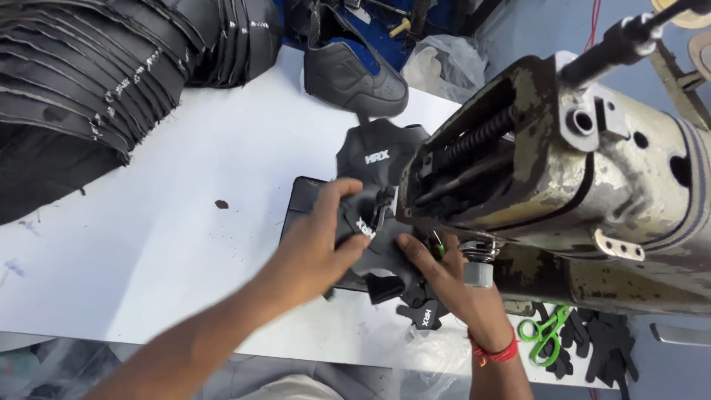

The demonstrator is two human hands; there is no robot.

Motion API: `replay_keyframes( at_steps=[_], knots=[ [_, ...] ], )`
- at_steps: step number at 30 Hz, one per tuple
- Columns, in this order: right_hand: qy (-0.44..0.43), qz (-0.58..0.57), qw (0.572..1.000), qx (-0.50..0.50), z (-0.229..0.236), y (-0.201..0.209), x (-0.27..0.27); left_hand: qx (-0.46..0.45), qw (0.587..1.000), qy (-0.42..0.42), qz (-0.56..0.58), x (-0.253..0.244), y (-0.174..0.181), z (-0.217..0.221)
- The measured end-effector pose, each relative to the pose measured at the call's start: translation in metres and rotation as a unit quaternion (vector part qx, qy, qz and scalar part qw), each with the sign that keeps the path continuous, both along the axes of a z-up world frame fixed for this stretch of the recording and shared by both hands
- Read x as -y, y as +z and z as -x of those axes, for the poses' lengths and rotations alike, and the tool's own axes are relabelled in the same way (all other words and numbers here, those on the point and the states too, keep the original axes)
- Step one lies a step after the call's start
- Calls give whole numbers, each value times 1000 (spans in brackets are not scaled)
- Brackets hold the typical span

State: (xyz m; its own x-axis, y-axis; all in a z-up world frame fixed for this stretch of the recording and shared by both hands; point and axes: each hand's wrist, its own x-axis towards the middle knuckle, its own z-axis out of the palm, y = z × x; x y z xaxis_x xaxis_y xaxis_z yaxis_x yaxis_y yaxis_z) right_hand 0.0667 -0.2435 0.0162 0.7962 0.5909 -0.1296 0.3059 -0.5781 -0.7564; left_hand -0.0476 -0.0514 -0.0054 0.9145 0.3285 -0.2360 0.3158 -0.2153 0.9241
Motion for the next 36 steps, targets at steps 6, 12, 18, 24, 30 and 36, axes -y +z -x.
replay_keyframes(
  at_steps=[6,12,18,24,30,36],
  knots=[
    [26,65,991,114,18,-26,17,-3,992,-125,-18,-40,27,-24],
    [-127,-87,985,-80,30,-20,-7,-65,980,-189,-6,-57,34,-43],
    [-163,-27,983,-85,25,-13,-15,-51,978,-192,68,-61,21,-48],
    [127,107,834,526,-32,-153,50,-11,977,-130,170,-53,7,-38],
    [145,110,863,472,-35,-85,29,114,958,6,264,-14,-24,-14],
    [-94,-54,977,184,27,-10,-3,75,984,163,12,29,-7,6]
  ],
)
